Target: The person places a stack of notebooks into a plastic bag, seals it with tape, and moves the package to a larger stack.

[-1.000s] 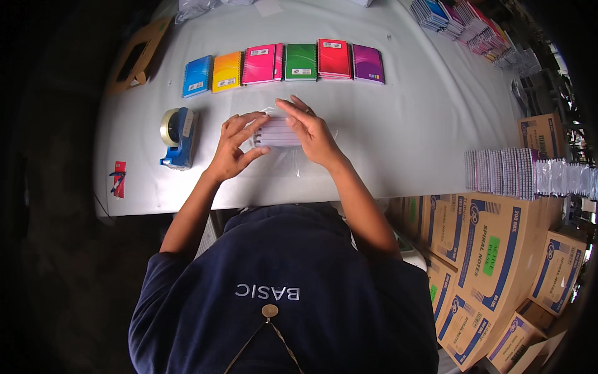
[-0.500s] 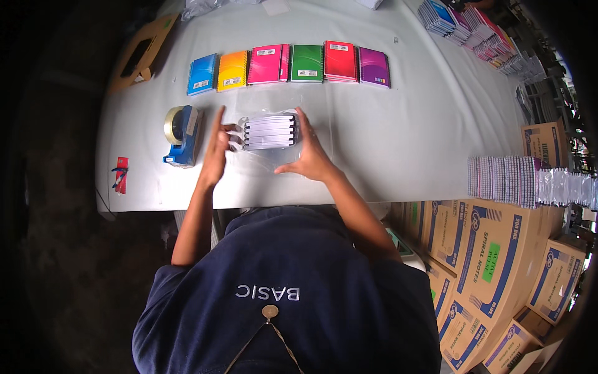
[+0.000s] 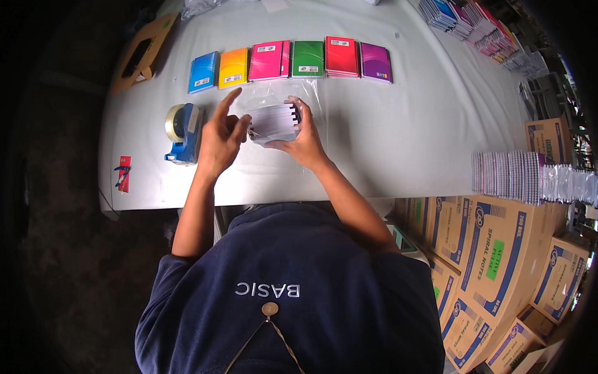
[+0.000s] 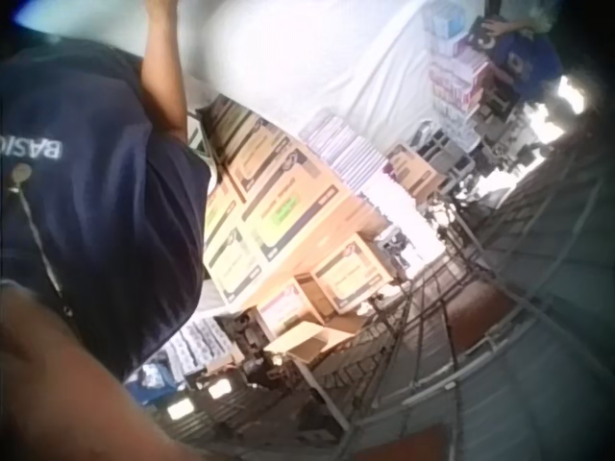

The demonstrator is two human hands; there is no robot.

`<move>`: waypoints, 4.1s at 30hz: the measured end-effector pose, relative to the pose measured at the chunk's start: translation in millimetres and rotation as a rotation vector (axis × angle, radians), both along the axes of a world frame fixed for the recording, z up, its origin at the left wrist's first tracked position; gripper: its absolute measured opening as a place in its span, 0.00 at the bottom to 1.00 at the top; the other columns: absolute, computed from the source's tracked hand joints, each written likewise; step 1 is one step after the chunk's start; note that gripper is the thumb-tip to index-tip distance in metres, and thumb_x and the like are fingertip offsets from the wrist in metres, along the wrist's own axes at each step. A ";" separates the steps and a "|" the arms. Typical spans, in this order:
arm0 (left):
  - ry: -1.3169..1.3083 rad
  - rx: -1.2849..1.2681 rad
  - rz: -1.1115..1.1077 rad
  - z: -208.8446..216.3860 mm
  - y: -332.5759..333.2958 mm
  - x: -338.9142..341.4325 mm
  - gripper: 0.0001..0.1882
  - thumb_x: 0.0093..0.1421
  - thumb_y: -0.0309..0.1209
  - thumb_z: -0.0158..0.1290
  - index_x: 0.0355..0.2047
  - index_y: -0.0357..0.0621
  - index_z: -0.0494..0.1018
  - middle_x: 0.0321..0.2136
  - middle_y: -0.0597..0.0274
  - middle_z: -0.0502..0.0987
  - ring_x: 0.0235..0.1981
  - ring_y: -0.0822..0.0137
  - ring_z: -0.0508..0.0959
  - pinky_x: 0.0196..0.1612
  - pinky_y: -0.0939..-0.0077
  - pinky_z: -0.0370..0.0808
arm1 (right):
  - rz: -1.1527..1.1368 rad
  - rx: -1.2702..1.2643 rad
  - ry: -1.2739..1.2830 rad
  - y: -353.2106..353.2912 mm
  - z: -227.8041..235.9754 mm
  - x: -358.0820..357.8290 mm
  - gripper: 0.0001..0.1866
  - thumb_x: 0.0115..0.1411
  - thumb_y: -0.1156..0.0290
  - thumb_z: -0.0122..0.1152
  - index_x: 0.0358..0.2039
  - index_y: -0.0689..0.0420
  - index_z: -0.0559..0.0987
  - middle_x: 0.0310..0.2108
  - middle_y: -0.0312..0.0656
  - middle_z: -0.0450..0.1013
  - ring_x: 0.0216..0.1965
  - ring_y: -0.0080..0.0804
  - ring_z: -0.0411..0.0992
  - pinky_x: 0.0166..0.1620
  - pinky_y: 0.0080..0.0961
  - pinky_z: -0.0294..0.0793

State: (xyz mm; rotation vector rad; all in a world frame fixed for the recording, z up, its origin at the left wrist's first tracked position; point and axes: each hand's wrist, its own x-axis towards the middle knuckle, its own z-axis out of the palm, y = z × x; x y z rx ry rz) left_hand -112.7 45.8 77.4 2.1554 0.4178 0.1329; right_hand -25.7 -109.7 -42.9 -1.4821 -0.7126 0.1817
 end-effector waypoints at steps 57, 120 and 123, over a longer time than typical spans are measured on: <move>-0.476 0.522 -0.212 -60.9 -21.6 12.3 0.12 0.53 0.22 0.55 0.39 0.44 0.77 0.42 0.55 0.78 0.47 0.59 0.76 0.53 0.63 0.70 | -0.362 -0.093 -0.508 10.7 24.4 -22.8 0.30 0.50 0.87 0.56 0.55 0.60 0.63 0.49 0.43 0.71 0.55 0.38 0.66 0.55 0.35 0.63; 0.042 0.762 -0.021 -173.3 -32.9 -23.3 0.38 0.60 0.53 0.44 0.61 0.37 0.53 0.62 0.45 0.52 0.64 0.47 0.49 0.65 0.51 0.44 | -0.221 -0.467 -0.265 -63.0 127.6 36.7 0.34 0.41 0.72 0.68 0.51 0.61 0.67 0.44 0.50 0.68 0.47 0.48 0.67 0.50 0.38 0.67; 0.085 0.792 -0.007 -163.0 -40.2 -25.6 0.38 0.61 0.54 0.40 0.62 0.39 0.52 0.63 0.48 0.52 0.65 0.49 0.48 0.65 0.50 0.44 | -0.684 -0.470 -0.564 -159.7 219.5 44.2 0.31 0.40 0.78 0.64 0.48 0.56 0.69 0.44 0.48 0.68 0.47 0.49 0.68 0.49 0.37 0.67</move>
